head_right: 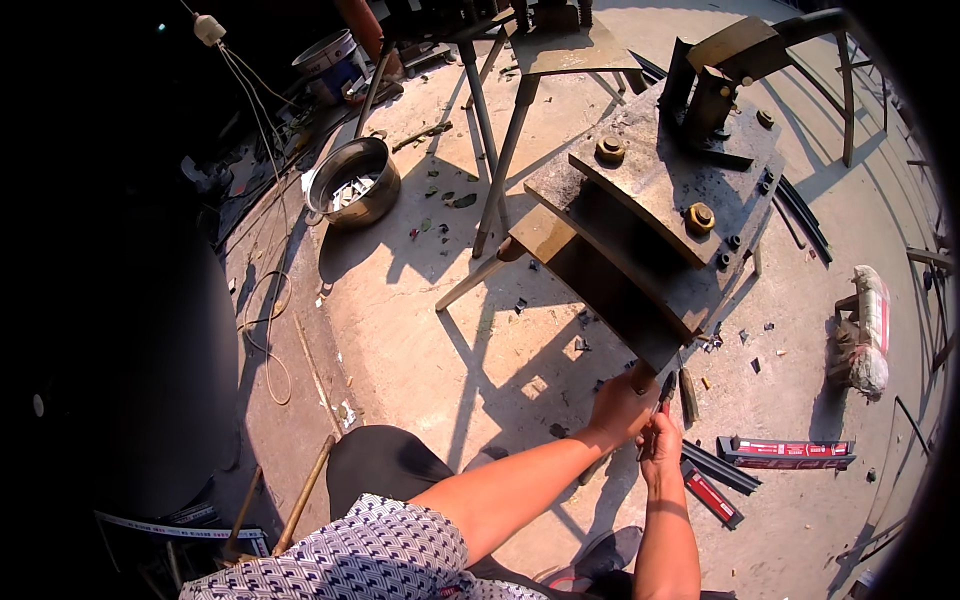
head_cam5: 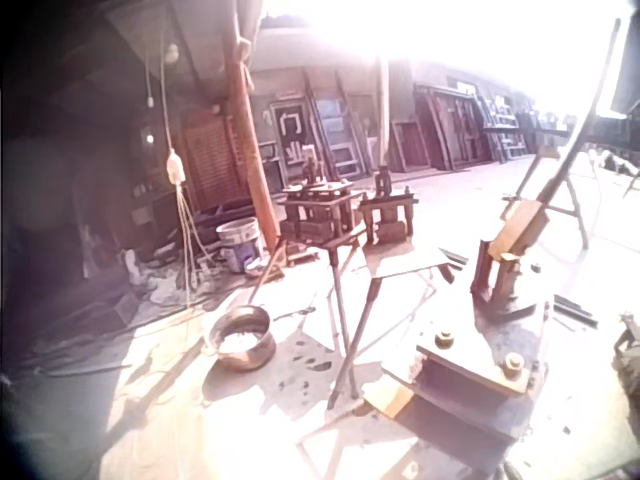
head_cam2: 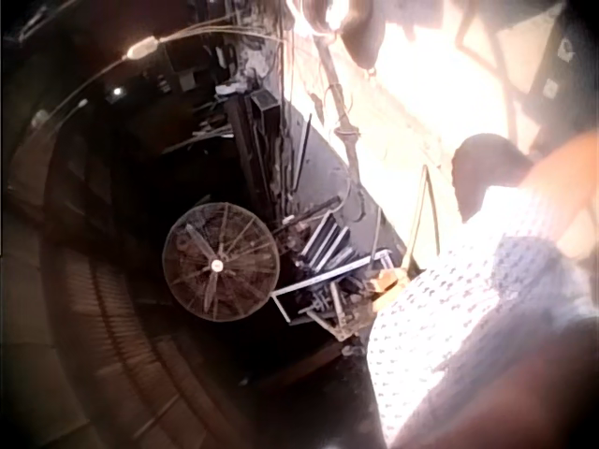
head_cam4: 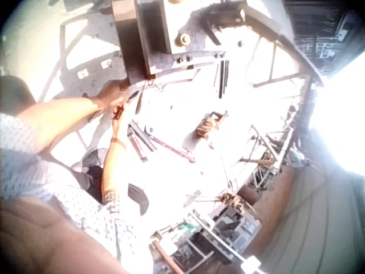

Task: The person sits on the floor and uses pliers to insert small metal pieces into a large metal frame. They repeatedly pick up pieces, place them into slots, and adjust them with the tool.

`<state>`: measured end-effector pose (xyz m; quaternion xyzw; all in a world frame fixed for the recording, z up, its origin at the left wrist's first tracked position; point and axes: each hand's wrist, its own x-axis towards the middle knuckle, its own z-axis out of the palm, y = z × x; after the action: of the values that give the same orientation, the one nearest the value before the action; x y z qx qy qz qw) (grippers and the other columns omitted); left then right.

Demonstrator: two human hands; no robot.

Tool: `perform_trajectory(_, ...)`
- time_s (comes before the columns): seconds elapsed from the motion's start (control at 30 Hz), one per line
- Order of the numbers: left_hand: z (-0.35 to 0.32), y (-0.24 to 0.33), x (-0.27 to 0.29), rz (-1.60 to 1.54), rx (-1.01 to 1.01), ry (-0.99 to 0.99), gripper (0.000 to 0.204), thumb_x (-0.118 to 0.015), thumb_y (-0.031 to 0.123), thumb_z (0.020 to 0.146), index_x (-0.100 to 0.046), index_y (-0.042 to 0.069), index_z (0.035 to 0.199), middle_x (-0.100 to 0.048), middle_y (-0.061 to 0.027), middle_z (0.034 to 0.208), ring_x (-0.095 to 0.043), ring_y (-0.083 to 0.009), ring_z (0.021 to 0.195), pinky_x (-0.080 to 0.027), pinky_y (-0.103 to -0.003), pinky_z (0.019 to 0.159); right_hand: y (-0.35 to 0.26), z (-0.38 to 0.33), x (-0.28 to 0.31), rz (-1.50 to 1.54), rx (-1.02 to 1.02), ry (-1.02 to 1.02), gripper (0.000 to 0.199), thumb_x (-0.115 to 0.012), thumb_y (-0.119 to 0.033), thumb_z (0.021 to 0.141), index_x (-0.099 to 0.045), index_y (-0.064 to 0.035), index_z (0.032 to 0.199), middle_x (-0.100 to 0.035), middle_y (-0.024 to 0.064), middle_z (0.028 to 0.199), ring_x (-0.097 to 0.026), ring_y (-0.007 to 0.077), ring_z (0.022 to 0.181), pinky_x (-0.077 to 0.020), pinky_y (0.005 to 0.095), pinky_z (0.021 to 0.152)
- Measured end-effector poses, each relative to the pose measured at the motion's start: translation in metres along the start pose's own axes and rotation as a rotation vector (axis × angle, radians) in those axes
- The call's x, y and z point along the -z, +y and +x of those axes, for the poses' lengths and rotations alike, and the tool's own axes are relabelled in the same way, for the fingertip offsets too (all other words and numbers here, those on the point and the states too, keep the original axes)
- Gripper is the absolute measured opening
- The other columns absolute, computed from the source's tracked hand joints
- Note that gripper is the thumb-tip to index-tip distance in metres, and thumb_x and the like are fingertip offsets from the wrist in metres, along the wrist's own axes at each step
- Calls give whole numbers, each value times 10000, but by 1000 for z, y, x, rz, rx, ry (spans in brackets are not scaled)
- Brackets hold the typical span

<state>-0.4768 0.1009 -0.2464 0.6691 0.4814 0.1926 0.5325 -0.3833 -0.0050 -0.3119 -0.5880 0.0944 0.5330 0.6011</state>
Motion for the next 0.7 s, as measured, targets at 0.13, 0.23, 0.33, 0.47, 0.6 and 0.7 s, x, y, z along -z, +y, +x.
perform_trajectory(0.13, 3, -5, -1, 5, -8, -25, 281, -543, 319, 917, -663, 76, 991, -693, -222, 928, -644, -453, 903, -514, -513, 785, 1, 6, 4, -154, 13, 87, 129, -623, -152, 843, -546, -163, 945, -519, -40, 716, -474, 78, 559, -337, 235, 453)
perform_trajectory(0.23, 3, -3, 2, -9, 27, -53, 311, -535, 353, 918, -668, 80, 988, -697, -213, 918, -649, -449, 896, -515, -505, 789, -7, 3, -2, -305, 30, 148, 95, -638, -163, 837, -553, -153, 880, -502, -39, 690, -435, 76, 513, -304, 235, 426)
perform_trajectory(0.33, 6, -6, -3, -30, 53, -93, 329, -531, 373, 916, -673, 85, 988, -699, -208, 904, -654, -442, 893, -518, -497, 789, -11, 15, 7, -403, 113, 166, 192, -699, -207, 834, -527, -132, 789, -453, -37, 645, -353, 66, 450, -274, 244, 396)
perform_trajectory(0.47, 5, -4, -3, 0, 66, -53, 345, -566, 414, 912, -665, 85, 948, -700, -202, 874, -660, -440, 876, -526, -509, 761, -28, 25, 1, -589, 155, 213, 251, -715, -257, 875, -521, -132, 775, -449, -43, 615, -350, 61, 436, -263, 249, 392)
perform_trajectory(0.6, 3, -4, -10, -1, 84, -56, 381, -565, 442, 917, -659, 73, 942, -706, -203, 879, -667, -436, 857, -535, -519, 753, -48, 28, -5, -642, 187, 260, 214, -693, -246, 902, -560, -129, 781, -472, -54, 599, -370, 63, 432, -267, 253, 392)
perform_trajectory(0.7, 3, -3, -10, -29, 139, -84, 402, -550, 460, 924, -657, 73, 943, -703, -207, 892, -669, -430, 854, -534, -518, 743, -55, 26, -7, -719, 194, 259, 137, -689, -215, 906, -626, -112, 841, -560, -28, 657, -469, 77, 507, -357, 254, 449)
